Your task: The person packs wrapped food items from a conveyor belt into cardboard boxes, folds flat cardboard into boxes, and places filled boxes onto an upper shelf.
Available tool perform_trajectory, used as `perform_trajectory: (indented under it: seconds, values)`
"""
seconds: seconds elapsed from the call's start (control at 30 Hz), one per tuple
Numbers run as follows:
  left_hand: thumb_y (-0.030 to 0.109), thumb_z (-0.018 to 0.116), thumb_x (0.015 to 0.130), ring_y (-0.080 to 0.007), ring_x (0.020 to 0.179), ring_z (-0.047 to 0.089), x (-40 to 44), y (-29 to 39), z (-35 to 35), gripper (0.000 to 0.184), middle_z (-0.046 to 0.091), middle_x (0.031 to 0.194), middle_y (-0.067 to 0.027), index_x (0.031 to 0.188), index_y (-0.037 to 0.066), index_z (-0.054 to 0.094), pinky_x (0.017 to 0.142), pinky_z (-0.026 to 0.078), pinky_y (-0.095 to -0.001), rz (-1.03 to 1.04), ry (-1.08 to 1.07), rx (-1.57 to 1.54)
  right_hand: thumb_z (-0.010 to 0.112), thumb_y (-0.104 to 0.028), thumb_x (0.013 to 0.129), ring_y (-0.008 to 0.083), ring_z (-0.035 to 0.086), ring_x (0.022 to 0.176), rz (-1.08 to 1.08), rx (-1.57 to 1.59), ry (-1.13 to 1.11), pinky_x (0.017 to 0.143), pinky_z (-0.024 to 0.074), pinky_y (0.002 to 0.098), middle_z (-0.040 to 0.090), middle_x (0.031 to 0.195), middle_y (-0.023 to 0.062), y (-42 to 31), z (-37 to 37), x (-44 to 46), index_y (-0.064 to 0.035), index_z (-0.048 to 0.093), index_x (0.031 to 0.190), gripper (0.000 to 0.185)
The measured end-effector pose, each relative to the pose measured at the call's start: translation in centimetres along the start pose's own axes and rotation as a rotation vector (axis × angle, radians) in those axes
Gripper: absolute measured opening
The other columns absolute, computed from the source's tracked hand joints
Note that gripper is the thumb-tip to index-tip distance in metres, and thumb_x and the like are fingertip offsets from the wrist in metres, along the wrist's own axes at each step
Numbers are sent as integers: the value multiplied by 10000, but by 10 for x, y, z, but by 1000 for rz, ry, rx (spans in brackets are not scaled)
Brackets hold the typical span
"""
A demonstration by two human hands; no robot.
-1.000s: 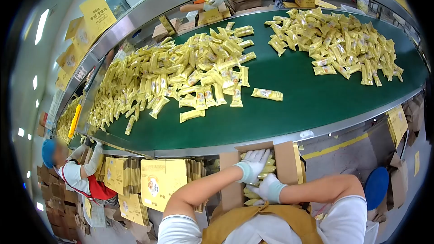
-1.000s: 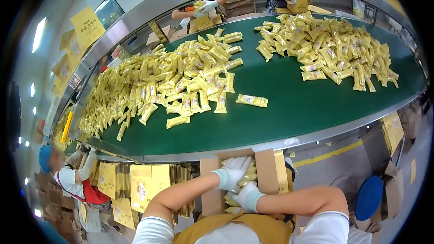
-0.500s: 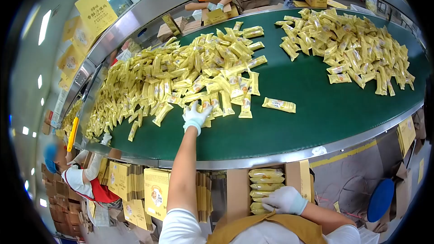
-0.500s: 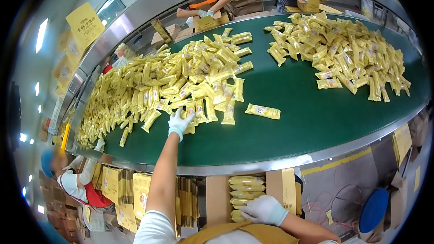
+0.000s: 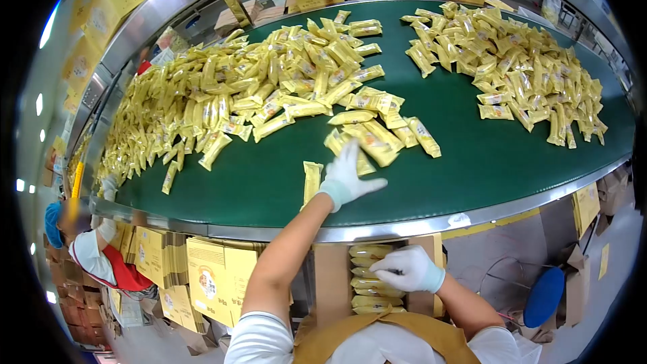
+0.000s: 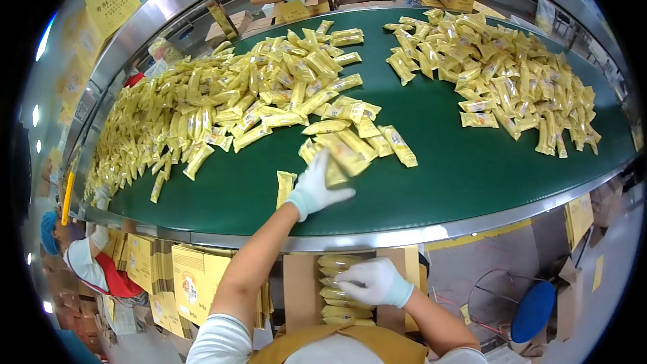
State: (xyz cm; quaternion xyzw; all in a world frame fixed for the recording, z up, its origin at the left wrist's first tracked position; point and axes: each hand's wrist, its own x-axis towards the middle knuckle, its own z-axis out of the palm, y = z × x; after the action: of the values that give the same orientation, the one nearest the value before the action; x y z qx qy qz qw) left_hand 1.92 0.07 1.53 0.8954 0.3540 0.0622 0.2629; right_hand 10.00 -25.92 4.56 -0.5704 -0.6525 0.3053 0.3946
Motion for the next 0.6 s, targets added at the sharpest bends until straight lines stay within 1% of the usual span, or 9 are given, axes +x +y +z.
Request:
perform_trajectory:
  seconds: [0.03, 0.07, 0.1, 0.17, 0.27, 0.33, 0.4, 0.53, 0.6]
  values:
    - [491, 818, 768, -405, 1416, 375, -5, -2, 0, 1084, 232, 1598, -274, 1543, -20, 259, 1153, 361, -422, 222, -66, -131, 665, -171, 900, 156, 675, 681, 81, 172, 0, 646, 542, 299, 732, 819, 61, 1, -8, -2, -97, 768, 953, 137]
    - [358, 821, 812, -344, 1331, 499, -11, -11, 6, 948, 283, 1596, -235, 1533, 7, 315, 1069, 459, -402, 384, -122, -274, 653, -155, 912, 134, 682, 705, 163, 348, 1, 671, 548, 283, 751, 860, 72, 3, -16, -3, -77, 770, 980, 156]
    - [317, 818, 820, -310, 1256, 559, -25, 2, -13, 872, 342, 1570, -210, 1508, 24, 370, 1026, 489, -385, 300, -180, -266, 619, -138, 942, 97, 670, 784, 220, 470, 37, 741, 546, 250, 770, 980, 92, 10, -29, -7, -20, 758, 1038, 206]
    - [257, 810, 829, -257, 1112, 649, -48, 4, -34, 718, 467, 1490, -167, 1436, 53, 486, 953, 531, -370, 202, -114, -259, 588, -158, 970, 66, 605, 644, 385, 641, 198, 594, 503, 233, 699, 770, 21, 16, -60, -8, 0, 744, 1035, 231]
    - [184, 772, 846, -282, 1056, 667, -76, -42, -33, 520, 596, 1335, -164, 1310, 32, 595, 926, 531, -391, 108, 223, -219, 596, -167, 980, 50, 566, 608, 454, 360, 500, 568, 465, 223, 626, 678, 2, 24, -100, 21, 17, 711, 1077, 237]
    - [239, 725, 870, -329, 1066, 650, -95, -82, -23, 482, 630, 1282, -167, 1292, 36, 610, 957, 510, -420, 81, 529, 32, 661, -128, 923, 190, 665, 826, 202, -136, 543, 740, 533, 294, 689, 983, 94, 57, -112, 42, -4, 672, 1156, 264]
    - [234, 704, 886, -349, 1137, 612, -113, -98, -7, 472, 632, 1270, -181, 1298, 28, 605, 995, 483, -430, -207, 709, 38, 699, -166, 855, 343, 592, 1152, 90, -522, 469, 1004, 470, 427, 629, 1228, 164, 93, -114, 65, -38, 542, 1341, 526]
    - [248, 658, 924, -358, 1175, 590, -114, -107, 12, 449, 640, 1246, -191, 1294, 0, 600, 1043, 442, -439, -326, 753, 16, 720, -181, 840, 379, 553, 1199, 310, -611, 161, 1054, 423, 448, 588, 1278, 200, 150, -97, 121, -58, 453, 1412, 643]
    - [238, 634, 937, -364, 1143, 598, -109, -100, 14, 405, 652, 1215, -188, 1262, -3, 615, 1026, 440, -449, -293, 794, -59, 750, -162, 814, 395, 559, 1149, 225, -795, 216, 1015, 445, 451, 593, 1212, 203, 162, -92, 132, -60, 519, 1338, 582]
